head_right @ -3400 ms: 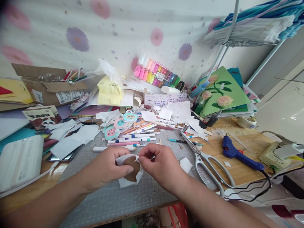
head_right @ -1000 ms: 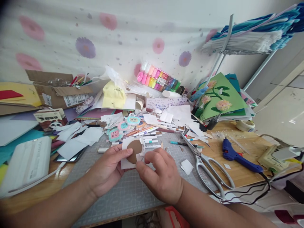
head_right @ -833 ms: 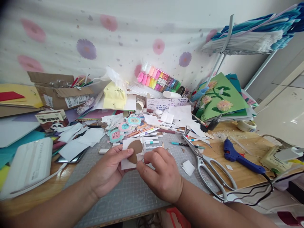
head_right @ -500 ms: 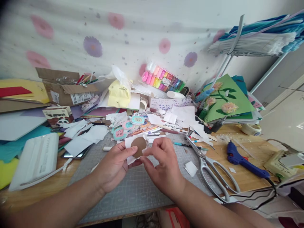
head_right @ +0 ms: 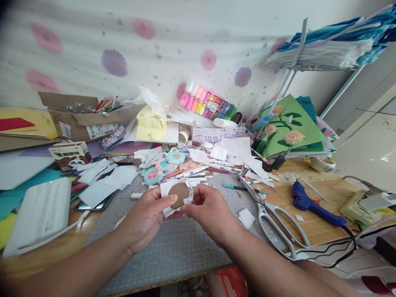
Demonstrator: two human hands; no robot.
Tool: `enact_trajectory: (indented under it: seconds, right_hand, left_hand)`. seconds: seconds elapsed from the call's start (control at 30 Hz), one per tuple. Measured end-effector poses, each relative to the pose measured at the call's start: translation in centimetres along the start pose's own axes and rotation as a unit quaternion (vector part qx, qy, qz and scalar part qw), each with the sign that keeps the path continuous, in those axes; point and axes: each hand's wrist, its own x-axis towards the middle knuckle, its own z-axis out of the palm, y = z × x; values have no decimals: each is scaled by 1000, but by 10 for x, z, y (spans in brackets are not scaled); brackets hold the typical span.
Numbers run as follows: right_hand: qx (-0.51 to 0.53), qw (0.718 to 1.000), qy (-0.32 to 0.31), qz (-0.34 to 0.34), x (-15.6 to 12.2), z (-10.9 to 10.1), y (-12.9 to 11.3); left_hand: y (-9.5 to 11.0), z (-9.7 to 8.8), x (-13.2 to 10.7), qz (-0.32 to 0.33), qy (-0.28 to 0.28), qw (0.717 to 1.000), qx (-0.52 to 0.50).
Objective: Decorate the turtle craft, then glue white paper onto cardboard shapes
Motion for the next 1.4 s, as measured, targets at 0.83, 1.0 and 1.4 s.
enact_trajectory:
  seconds: [0.83, 1.0, 1.4]
  right_hand:
    - [92, 995, -18, 30, -6, -3, -5]
    - [73, 997, -16, 9, -7, 2, -3]
    - [155, 988, -11, 18, -11, 6, -5]
  left_hand:
    - [5, -4, 1, 73, -57, 985, 146]
    - [6, -2, 0, 80, -40, 987, 136]
    - [4, -3, -1, 45, -78, 996, -2]
